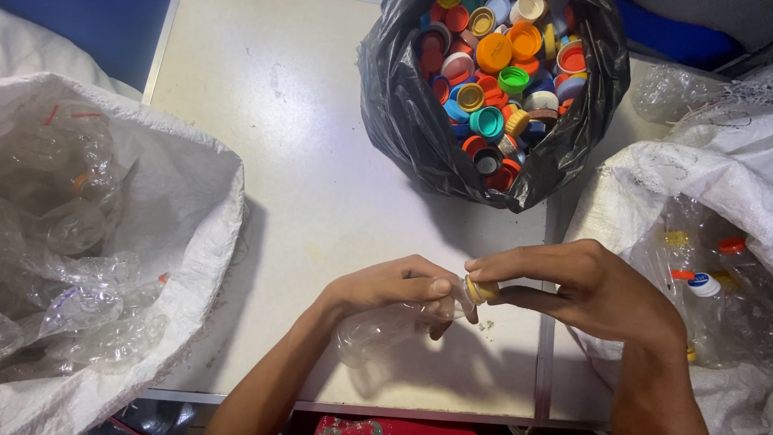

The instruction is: Removing caps and sorting plastic bottles for recycling.

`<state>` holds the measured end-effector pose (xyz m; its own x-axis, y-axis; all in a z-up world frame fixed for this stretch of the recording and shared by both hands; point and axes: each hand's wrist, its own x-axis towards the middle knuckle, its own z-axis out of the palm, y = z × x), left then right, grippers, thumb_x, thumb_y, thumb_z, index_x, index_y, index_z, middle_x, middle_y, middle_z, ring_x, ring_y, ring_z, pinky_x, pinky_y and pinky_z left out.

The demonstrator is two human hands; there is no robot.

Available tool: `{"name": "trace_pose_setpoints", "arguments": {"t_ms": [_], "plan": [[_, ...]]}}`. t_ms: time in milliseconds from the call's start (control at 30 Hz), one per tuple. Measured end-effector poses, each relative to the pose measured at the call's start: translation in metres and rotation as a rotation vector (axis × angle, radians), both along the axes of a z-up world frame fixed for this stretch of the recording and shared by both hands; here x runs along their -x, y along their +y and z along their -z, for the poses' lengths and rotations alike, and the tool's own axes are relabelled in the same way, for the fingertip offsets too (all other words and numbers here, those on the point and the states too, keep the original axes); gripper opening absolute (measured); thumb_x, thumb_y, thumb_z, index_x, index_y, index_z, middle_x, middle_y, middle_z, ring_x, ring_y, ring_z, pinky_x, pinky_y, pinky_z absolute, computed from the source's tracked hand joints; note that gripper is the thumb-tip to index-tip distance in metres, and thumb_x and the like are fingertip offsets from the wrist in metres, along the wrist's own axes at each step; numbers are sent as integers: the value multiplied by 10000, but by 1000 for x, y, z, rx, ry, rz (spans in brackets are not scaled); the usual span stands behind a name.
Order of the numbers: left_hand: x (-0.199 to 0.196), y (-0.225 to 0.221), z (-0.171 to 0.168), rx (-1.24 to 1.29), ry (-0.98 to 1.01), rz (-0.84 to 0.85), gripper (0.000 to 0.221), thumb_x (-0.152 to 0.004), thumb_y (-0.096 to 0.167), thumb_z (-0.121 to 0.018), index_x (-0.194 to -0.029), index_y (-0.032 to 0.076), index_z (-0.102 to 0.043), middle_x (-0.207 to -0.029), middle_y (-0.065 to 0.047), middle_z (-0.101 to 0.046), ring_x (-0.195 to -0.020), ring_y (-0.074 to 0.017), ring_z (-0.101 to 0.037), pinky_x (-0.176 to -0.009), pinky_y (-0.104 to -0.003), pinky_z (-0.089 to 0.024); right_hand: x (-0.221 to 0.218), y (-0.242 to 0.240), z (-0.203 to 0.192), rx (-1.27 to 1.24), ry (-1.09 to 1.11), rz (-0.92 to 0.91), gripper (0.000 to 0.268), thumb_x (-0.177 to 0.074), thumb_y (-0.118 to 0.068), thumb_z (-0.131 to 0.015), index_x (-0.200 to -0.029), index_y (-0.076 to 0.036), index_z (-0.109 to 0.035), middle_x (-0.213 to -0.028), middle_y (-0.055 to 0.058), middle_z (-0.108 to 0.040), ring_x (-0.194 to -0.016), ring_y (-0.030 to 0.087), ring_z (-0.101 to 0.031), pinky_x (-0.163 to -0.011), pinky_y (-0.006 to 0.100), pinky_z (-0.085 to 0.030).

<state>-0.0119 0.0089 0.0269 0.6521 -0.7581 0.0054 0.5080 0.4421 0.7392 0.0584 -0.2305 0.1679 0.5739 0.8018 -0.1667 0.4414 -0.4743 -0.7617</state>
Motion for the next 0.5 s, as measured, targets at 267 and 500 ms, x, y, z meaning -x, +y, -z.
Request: {"name": "trace_pose_setpoints", "arguments": {"t_ms": [267, 500], "plan": [[-1, 0, 5, 138, 4, 91, 624, -1026, 525, -634, -1214, -67, -697, -771, -74, -628, -710, -180, -608, -693, -358, -527, 1, 8, -5, 73, 7, 11, 450, -721, -157, -826, -1161, -120, -737, -962, 32, -837, -850, 169, -785, -688, 309, -657], [-9, 5, 7, -83, -170, -63, 512, -1016, 482, -645, -1195, 5, -699, -874, -52, -648, -807, -149, -629, -740, -333, -526, 4, 19, 13, 54, -53, 34, 305, -847, -277, -776, -1026, -55, -668, -833, 64, -680, -735, 174, -716, -667, 338, -576]]}}
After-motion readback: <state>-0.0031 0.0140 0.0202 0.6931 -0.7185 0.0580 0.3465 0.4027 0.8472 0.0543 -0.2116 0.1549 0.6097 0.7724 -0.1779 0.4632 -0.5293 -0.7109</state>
